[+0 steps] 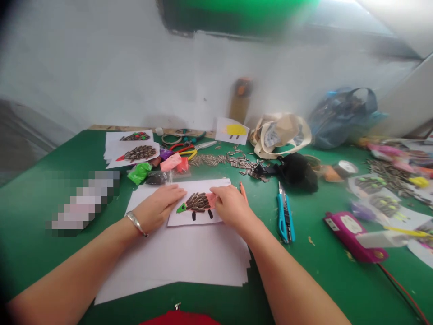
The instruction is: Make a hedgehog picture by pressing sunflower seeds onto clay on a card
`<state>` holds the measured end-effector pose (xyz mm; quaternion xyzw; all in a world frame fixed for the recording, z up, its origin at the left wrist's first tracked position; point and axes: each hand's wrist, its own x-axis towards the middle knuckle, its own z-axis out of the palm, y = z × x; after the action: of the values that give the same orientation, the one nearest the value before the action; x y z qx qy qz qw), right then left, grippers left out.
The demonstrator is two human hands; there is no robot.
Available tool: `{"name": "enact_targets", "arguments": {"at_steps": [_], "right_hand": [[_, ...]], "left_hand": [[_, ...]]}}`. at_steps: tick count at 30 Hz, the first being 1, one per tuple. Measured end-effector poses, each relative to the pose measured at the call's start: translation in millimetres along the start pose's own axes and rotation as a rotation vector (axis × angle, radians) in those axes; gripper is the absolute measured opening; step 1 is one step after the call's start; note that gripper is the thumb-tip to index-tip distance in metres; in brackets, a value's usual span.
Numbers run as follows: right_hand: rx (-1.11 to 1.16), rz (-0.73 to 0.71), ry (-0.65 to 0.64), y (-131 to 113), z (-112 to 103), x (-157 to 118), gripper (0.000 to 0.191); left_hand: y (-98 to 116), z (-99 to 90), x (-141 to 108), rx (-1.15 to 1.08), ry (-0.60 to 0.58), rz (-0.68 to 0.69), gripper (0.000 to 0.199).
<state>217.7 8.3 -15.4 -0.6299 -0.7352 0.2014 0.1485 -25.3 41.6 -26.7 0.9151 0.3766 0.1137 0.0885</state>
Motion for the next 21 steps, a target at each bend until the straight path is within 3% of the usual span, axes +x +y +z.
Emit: {"name": "enact_targets", "arguments": {"at_steps": [7, 15, 21], "right_hand": [[0.035, -0.018, 0.054, -2.7, -4.4, -5.4, 0.043], [-0.066, -0.35, 0.096, -22.7, -0.9, -20.9, 0.04], [-0.075, -0.343, 0.111, -20.3, -1.0, -19.5, 0.04]], "left_hand": [[2.3, 0.2, -0.1, -0.026, 0.106, 0.039, 0.035], [11.6, -4.3, -2.2, -0.048, 0.16, 0.182, 0.046], [12.6, 0.4, -4.1, -0.049, 0.168, 0.212, 0.052]]}}
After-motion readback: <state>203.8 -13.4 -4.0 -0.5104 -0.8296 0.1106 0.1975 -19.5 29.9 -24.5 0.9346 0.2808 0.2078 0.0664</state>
